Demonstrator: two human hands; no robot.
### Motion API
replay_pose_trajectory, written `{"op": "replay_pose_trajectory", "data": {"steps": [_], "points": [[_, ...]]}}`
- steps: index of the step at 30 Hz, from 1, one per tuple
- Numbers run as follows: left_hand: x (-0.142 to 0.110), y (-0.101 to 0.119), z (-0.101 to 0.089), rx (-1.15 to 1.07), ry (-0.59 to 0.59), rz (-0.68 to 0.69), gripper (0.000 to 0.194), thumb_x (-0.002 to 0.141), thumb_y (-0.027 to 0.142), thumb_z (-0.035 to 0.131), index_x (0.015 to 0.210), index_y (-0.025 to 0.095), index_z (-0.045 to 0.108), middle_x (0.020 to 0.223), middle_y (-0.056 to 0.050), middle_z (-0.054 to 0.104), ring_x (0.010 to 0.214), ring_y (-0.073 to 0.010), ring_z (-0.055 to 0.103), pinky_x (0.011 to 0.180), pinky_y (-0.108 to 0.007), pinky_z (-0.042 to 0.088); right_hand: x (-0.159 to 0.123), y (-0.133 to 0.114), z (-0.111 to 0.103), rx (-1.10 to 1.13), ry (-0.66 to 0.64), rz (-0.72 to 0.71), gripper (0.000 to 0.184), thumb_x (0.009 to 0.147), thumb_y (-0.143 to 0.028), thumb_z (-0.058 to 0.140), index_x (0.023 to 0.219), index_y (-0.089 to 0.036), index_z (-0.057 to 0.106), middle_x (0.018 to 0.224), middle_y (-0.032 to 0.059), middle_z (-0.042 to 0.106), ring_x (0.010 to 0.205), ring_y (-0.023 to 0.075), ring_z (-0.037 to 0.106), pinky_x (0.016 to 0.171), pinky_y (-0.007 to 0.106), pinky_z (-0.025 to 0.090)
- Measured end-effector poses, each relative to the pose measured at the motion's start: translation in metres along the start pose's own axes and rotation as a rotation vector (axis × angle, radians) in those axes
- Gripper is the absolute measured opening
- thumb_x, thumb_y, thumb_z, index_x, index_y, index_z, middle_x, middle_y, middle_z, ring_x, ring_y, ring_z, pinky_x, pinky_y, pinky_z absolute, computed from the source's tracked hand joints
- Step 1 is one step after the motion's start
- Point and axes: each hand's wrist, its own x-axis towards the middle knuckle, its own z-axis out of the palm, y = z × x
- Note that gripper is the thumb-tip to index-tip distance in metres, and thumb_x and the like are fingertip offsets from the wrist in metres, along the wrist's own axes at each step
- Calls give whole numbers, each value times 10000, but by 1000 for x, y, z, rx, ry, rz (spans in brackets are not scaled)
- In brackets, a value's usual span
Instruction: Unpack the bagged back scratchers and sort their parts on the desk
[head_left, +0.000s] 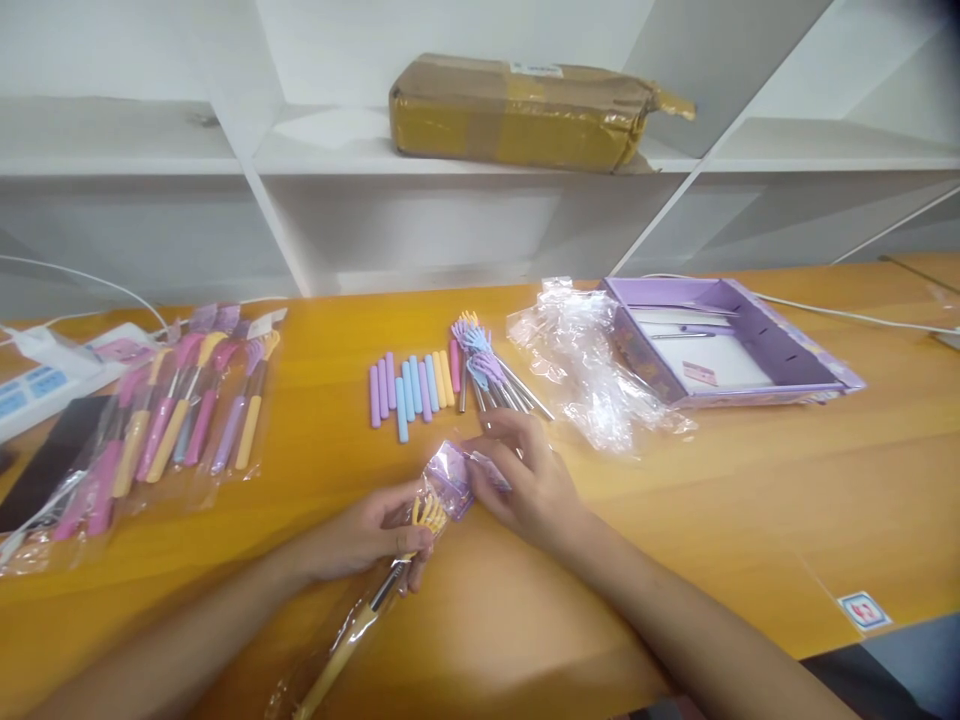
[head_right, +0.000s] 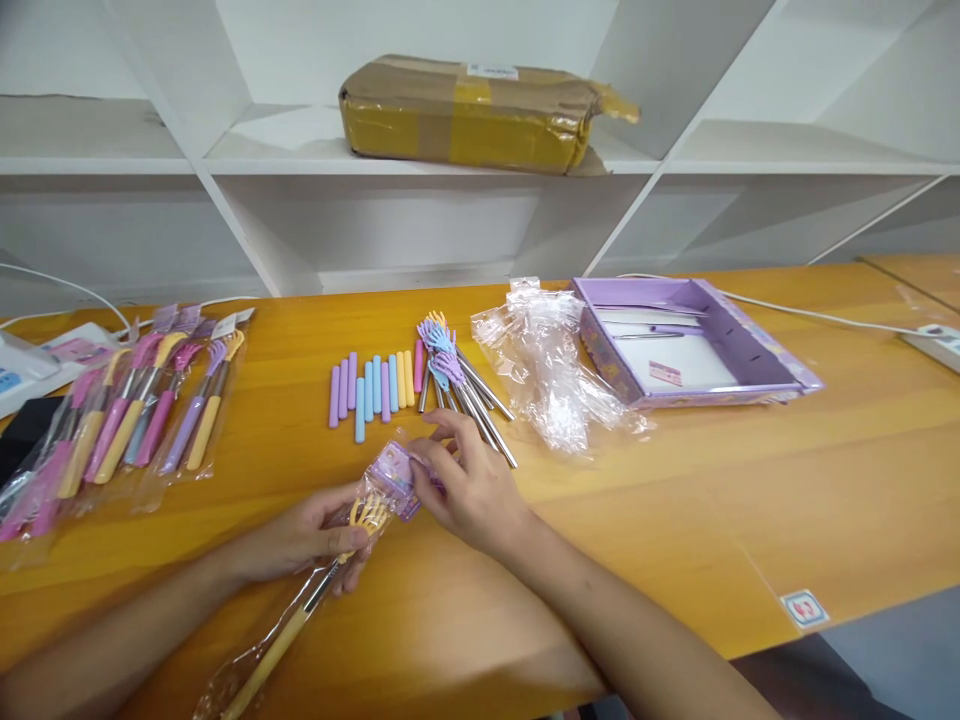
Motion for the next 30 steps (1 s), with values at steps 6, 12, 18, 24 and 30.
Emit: {"op": "replay_pose_trajectory", "data": {"steps": [6,12,18,24,30], "points": [[0,0,0,-8,-7,-17,411,971,479,787,1216,194,622,881,-5,661,642,-128,679,600,-243,522,0,5,1,64,56,79,353,1001,-93,636,1301,-256,548,1233,146,645,1073,262,705,744,374,662],[0,1,0,-3,-17,-17,423,979,475,779,1252,188,629,870,1,650,641,-125,677,592,-234,506,0,8,-1,80,1,3,248,987,-18,558,1072,-243,619,1218,134,608,1122,259,683,823,398,635],[-1,2,1,8,-27,-18,442,969,474,790,1277,196,637,869,4,656,632,-124,678,594,-236,506,2,7,-2,166,-63,16,174,1005,-134,622,1147,-235,625,1210,140,601,1132,274,670,862,429,632],[-3,5,2,67,-29,-33,426,963,475,795,1239,178,669,822,-4,686,611,-120,664,602,-236,515,5,2,-3,407,-107,127,115,1023,-135,576,1012,-233,635,1145,113,585,1073,242,648,890,411,607],[-4,2,-3,62,-46,-54,494,955,484,797,1333,199,658,752,2,702,562,-118,650,546,-204,467,12,15,-8,431,-12,208,138,1018,-158,569,917,-238,620,1098,97,591,1038,247,629,922,431,576]]}}
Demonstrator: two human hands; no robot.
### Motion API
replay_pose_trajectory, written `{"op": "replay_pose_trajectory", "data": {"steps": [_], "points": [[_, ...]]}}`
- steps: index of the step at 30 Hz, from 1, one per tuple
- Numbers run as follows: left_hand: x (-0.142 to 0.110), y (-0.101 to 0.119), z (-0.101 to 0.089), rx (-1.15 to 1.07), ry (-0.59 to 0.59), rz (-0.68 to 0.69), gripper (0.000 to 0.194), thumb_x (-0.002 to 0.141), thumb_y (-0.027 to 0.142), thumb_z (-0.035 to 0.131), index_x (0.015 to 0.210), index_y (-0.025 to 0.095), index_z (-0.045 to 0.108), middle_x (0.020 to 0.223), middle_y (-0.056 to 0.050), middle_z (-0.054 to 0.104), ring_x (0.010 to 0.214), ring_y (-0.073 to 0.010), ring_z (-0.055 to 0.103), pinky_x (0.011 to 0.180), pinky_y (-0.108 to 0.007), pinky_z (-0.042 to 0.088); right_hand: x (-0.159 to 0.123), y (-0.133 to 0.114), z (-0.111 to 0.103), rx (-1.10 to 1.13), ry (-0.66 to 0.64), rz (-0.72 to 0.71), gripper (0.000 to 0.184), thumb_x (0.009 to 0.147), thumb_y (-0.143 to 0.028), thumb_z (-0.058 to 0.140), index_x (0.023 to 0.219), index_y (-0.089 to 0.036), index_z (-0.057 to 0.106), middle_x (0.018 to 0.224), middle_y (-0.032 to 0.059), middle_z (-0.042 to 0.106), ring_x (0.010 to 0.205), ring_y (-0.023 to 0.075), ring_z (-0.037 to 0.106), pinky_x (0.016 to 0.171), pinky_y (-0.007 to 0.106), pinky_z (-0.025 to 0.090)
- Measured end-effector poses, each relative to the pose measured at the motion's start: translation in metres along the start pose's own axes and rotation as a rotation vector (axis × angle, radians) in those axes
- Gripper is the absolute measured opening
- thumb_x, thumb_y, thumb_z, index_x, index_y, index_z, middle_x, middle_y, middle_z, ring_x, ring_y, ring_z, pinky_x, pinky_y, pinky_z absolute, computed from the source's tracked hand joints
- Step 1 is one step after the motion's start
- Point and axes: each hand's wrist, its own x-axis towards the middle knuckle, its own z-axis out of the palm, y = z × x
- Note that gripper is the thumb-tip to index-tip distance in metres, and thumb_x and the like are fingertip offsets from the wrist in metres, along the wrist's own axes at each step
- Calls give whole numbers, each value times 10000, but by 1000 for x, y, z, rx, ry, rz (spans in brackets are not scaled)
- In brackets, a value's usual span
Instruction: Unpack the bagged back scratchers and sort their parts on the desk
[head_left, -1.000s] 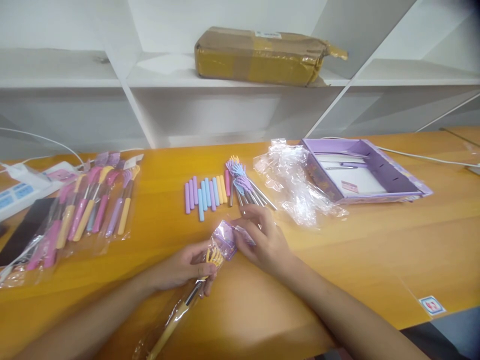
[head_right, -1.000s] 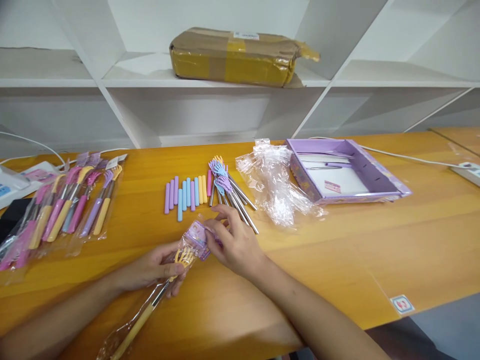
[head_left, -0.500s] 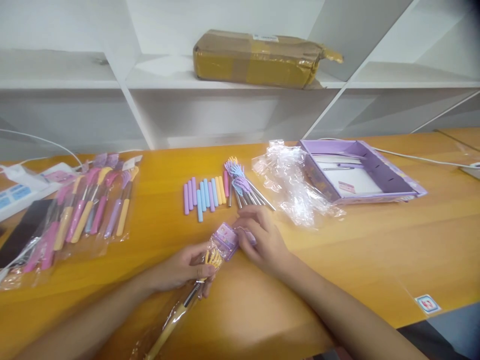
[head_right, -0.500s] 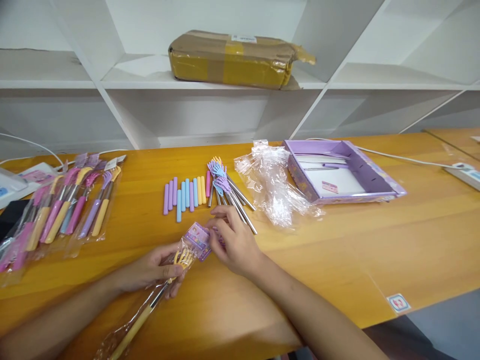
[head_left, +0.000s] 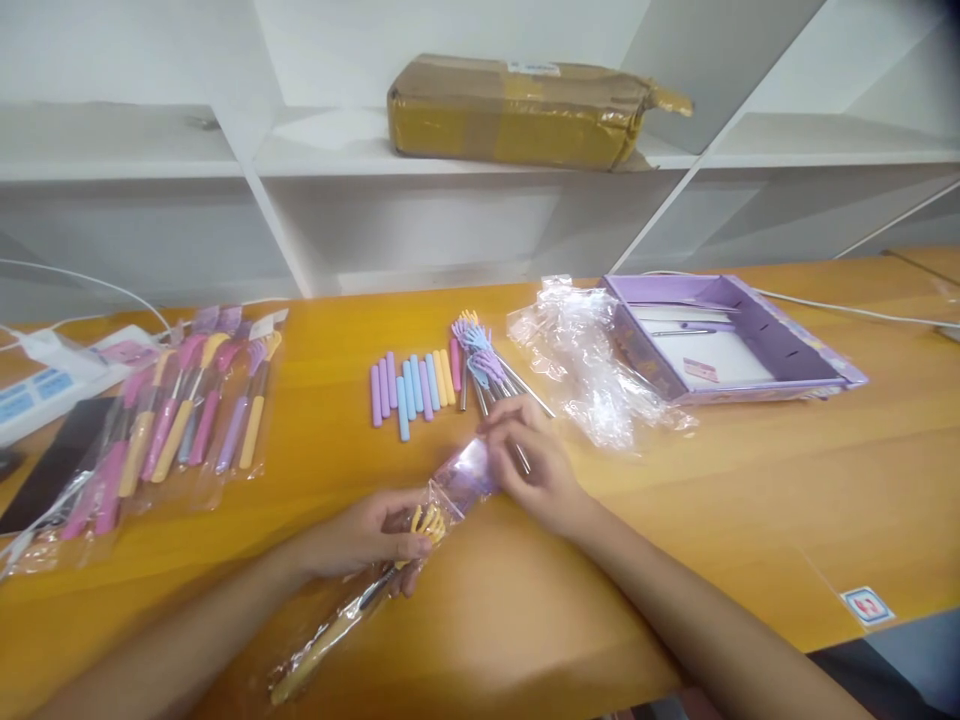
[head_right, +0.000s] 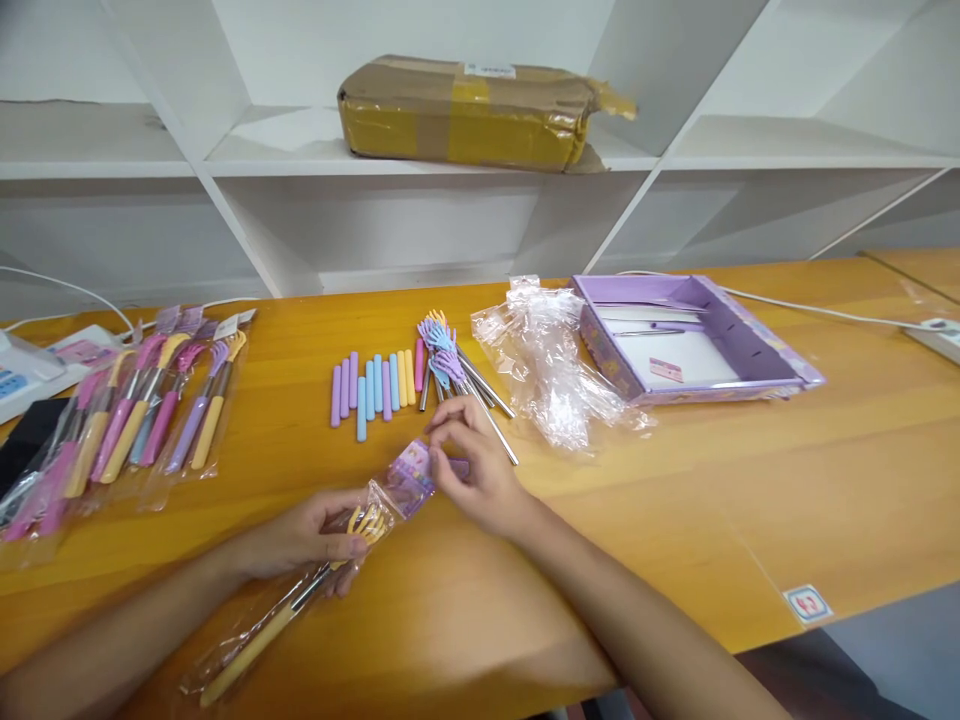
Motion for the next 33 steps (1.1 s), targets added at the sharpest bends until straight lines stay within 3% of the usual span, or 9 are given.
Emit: {"op": "replay_pose_trajectory", "data": {"steps": [3,7,10,15,20,24,29,33], "points": [[0,0,-3,-63,31,11,519,904,472,831,1300,169,688,737,-5,691,532,-114,620,509,-202,448,5,11,-10,-58,48,47,184,1014,-166,554,848,-234,596,1064,86,580,1019,240,631,918,419,570],[0,2,-3,-151,136,14,574,831,469,868,1273,137,711,672,30,610,501,-83,513,469,-187,381,7,19,-13,-255,-109,-5,153,951,-152,617,820,-229,632,1056,86,639,967,235,648,851,387,557],[1,6,-2,-110,135,-12,503,819,466,877,1167,130,736,713,16,616,538,-77,487,486,-192,355,5,18,-10,-431,-90,-70,166,958,-136,603,833,-230,659,1001,83,683,883,234,633,803,395,535],[1,9,0,-45,111,-4,469,829,488,873,1101,131,737,755,5,619,609,-97,508,558,-217,389,2,13,-6,-488,-166,-79,186,1007,-127,567,1031,-221,725,1057,95,726,943,261,643,843,434,551],[0,6,-3,-54,106,-15,483,847,487,867,1175,155,740,767,11,611,607,-96,500,548,-212,372,-1,12,0,-406,-308,-130,155,1035,-214,628,1131,-238,747,1218,118,699,1082,295,646,942,506,563],[1,6,-4,-40,80,-1,505,854,511,864,1189,152,747,783,2,620,611,-96,508,566,-218,385,0,6,-3,-254,-281,-132,218,1029,-178,570,1199,-237,694,1172,110,702,1053,279,649,925,476,568],[1,6,-4,-23,92,49,556,834,546,880,1214,163,749,838,-4,631,697,-124,554,635,-235,431,-6,-14,0,115,-546,-103,129,1014,-355,550,969,-246,603,895,43,646,794,217,604,734,365,559],[-1,8,-4,123,-34,78,432,908,501,837,1195,184,772,1003,-40,688,873,-163,602,778,-262,482,-16,-30,21,157,-524,71,293,1100,-415,523,863,-243,550,804,8,615,735,175,588,683,302,530]]}}
